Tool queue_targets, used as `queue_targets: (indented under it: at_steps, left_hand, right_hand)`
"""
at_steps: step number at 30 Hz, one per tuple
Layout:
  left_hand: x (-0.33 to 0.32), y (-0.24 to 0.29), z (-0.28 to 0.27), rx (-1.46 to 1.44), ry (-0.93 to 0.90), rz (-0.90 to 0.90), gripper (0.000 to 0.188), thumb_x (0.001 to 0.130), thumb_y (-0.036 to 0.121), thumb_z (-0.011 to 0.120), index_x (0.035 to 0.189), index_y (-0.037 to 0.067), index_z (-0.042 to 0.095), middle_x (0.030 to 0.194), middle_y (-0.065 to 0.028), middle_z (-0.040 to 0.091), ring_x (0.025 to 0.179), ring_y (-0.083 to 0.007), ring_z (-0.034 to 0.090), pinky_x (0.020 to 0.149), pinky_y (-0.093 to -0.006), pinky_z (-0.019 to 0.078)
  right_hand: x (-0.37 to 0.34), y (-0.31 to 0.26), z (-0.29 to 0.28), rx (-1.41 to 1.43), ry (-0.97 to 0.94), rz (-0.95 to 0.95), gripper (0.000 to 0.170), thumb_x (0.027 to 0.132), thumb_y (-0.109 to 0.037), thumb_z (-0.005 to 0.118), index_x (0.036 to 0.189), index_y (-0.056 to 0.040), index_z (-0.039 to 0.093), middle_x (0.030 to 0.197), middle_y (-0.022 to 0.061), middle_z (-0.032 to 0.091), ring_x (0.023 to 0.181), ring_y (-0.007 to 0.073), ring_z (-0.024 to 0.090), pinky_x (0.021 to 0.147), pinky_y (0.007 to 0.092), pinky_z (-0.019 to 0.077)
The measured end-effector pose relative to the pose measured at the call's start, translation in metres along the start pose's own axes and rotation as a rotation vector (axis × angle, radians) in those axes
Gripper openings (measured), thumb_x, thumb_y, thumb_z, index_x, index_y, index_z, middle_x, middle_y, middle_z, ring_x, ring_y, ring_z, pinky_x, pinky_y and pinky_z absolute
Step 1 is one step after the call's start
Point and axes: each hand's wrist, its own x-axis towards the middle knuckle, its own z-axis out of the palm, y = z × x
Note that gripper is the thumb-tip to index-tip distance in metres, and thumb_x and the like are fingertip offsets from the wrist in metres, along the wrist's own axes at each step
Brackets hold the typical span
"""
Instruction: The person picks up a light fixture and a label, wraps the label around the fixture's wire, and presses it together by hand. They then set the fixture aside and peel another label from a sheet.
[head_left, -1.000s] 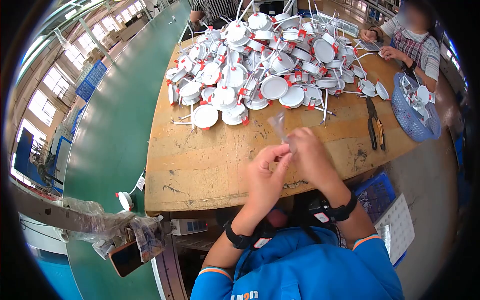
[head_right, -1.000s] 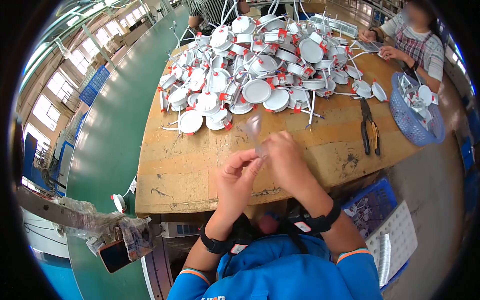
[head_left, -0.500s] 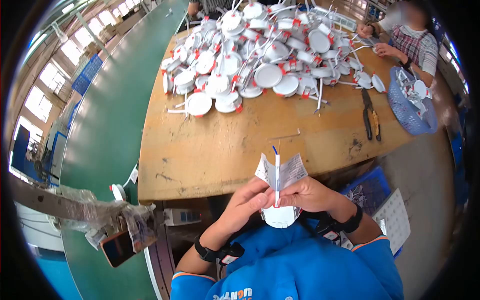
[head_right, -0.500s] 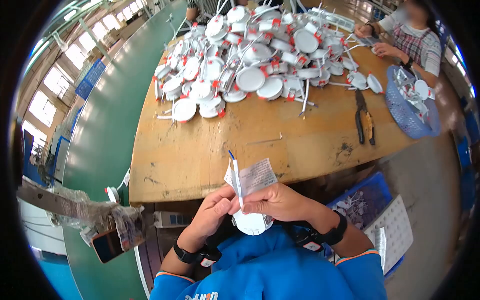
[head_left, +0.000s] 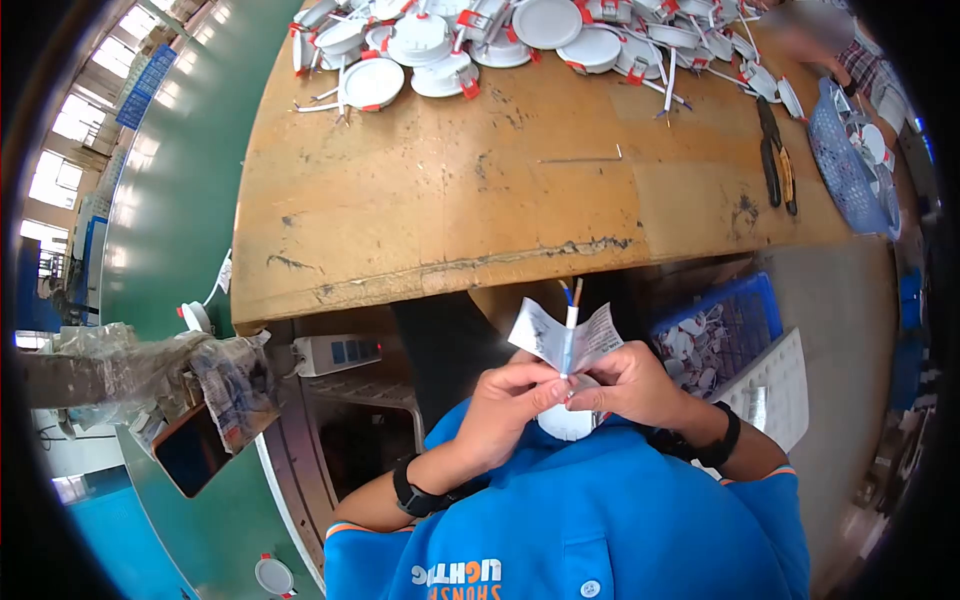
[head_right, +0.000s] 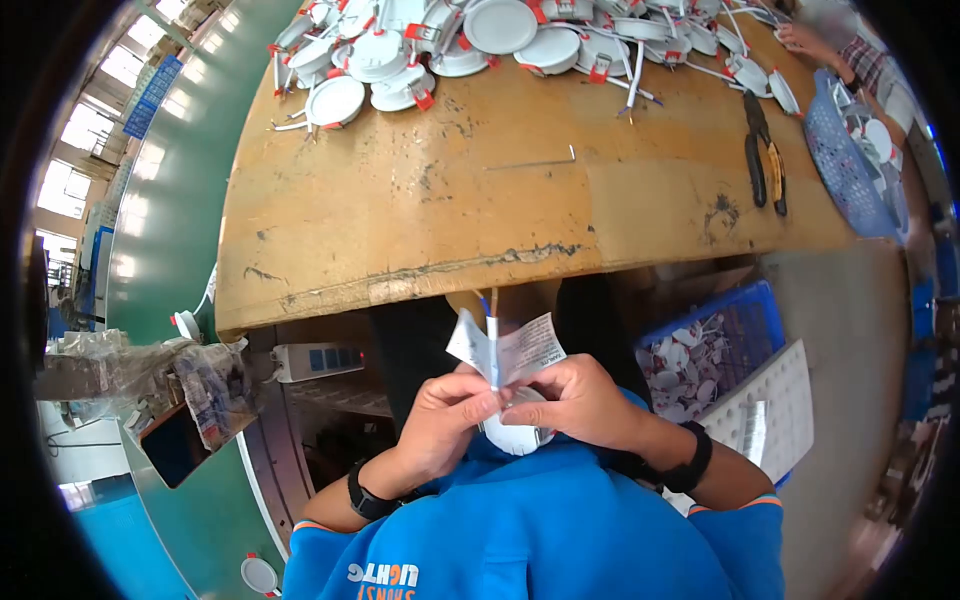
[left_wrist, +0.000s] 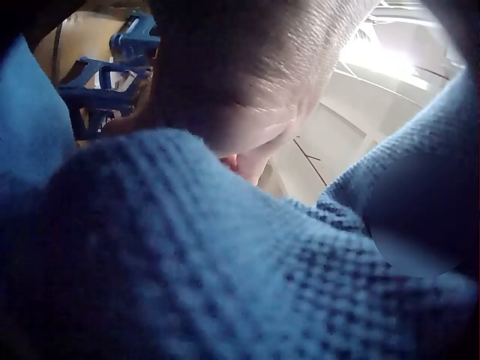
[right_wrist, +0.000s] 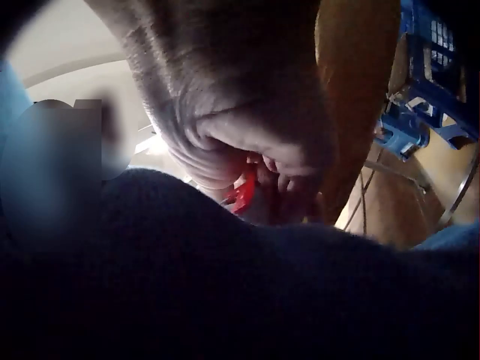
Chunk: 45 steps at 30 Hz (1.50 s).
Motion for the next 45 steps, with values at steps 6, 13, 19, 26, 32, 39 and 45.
queue_targets:
  at_steps: [6, 13, 19, 26, 32, 39, 45]
  left_hand:
    - [-0.003, -0.011, 0.005, 0.017, 0.082, -0.062, 0.014, 0.084, 0.008, 0.062, 0.093, -0.002, 0.066, 0.087, -0.0078, 0.066, 0.08, -0.0131, 0.061, 0.073, -0.0246, 0.0481]
    - [0.02, -0.028, 0.024, 0.421, 0.003, 0.209, 0.011, 0.078, -0.002, 0.065, 0.089, -0.003, 0.067, 0.083, -0.0096, 0.065, 0.075, -0.0134, 0.062, 0.066, -0.0229, 0.0481]
    - [0.027, -0.033, 0.023, 0.273, 0.07, 0.113, 0.013, 0.082, 0.004, 0.064, 0.093, -0.001, 0.066, 0.081, -0.0075, 0.064, 0.075, -0.0127, 0.06, 0.065, -0.0237, 0.0474]
    - [0.029, -0.019, 0.027, 0.127, 0.075, -0.114, 0.009, 0.085, 0.005, 0.059, 0.088, 0.0, 0.065, 0.074, -0.0083, 0.064, 0.086, -0.0199, 0.064, 0.072, -0.0291, 0.0519]
    - [0.027, -0.021, 0.025, 0.123, 0.092, -0.085, 0.009, 0.084, 0.006, 0.061, 0.086, -0.002, 0.064, 0.077, -0.0107, 0.066, 0.075, -0.0174, 0.065, 0.068, -0.0264, 0.052]
    - [0.033, -0.023, 0.022, 0.201, 0.175, -0.073, 0.011, 0.084, 0.009, 0.062, 0.084, -0.001, 0.064, 0.073, -0.0091, 0.067, 0.065, -0.0099, 0.063, 0.058, -0.0198, 0.0468]
    - [0.033, -0.025, 0.019, 0.138, 0.156, -0.002, 0.01, 0.084, 0.009, 0.062, 0.086, -0.001, 0.065, 0.075, -0.0093, 0.067, 0.067, -0.0095, 0.062, 0.059, -0.0194, 0.0462]
  right_hand:
    - [-0.037, -0.005, -0.028, -0.266, 0.188, 0.156, 0.017, 0.079, -0.009, 0.065, 0.095, -0.0013, 0.067, 0.085, 0.0065, 0.068, 0.075, 0.0094, 0.062, 0.069, 0.0234, 0.0486]
    - [-0.03, -0.031, -0.052, -0.457, 0.416, -0.338, 0.023, 0.075, -0.007, 0.065, 0.097, -0.0009, 0.063, 0.105, 0.0123, 0.061, 0.097, 0.0246, 0.057, 0.085, 0.0321, 0.0433]
    - [-0.018, -0.022, -0.052, -0.304, 0.348, -0.125, 0.017, 0.077, -0.009, 0.067, 0.093, -0.0014, 0.064, 0.095, 0.0097, 0.063, 0.089, 0.0201, 0.058, 0.079, 0.0291, 0.0442]
    - [-0.011, -0.022, -0.047, -0.369, 0.415, -0.219, 0.01, 0.071, -0.007, 0.072, 0.079, -0.0034, 0.066, 0.083, 0.007, 0.064, 0.082, 0.0172, 0.059, 0.074, 0.0282, 0.044]
    - [-0.012, -0.029, -0.041, -0.638, 0.44, -0.318, 0.011, 0.066, -0.009, 0.074, 0.073, -0.0066, 0.066, 0.08, 0.0065, 0.063, 0.082, 0.0208, 0.058, 0.077, 0.0323, 0.0407]
    - [-0.006, -0.033, -0.028, -0.99, 0.441, -0.583, 0.017, 0.06, -0.006, 0.073, 0.071, -0.0101, 0.061, 0.073, 0.0031, 0.058, 0.077, 0.0224, 0.057, 0.073, 0.0356, 0.0404]
    - [-0.005, -0.03, -0.015, -1.061, 0.402, -0.678, 0.017, 0.062, -0.006, 0.072, 0.074, -0.0077, 0.06, 0.074, 0.0042, 0.058, 0.07, 0.0223, 0.058, 0.064, 0.0348, 0.0436]
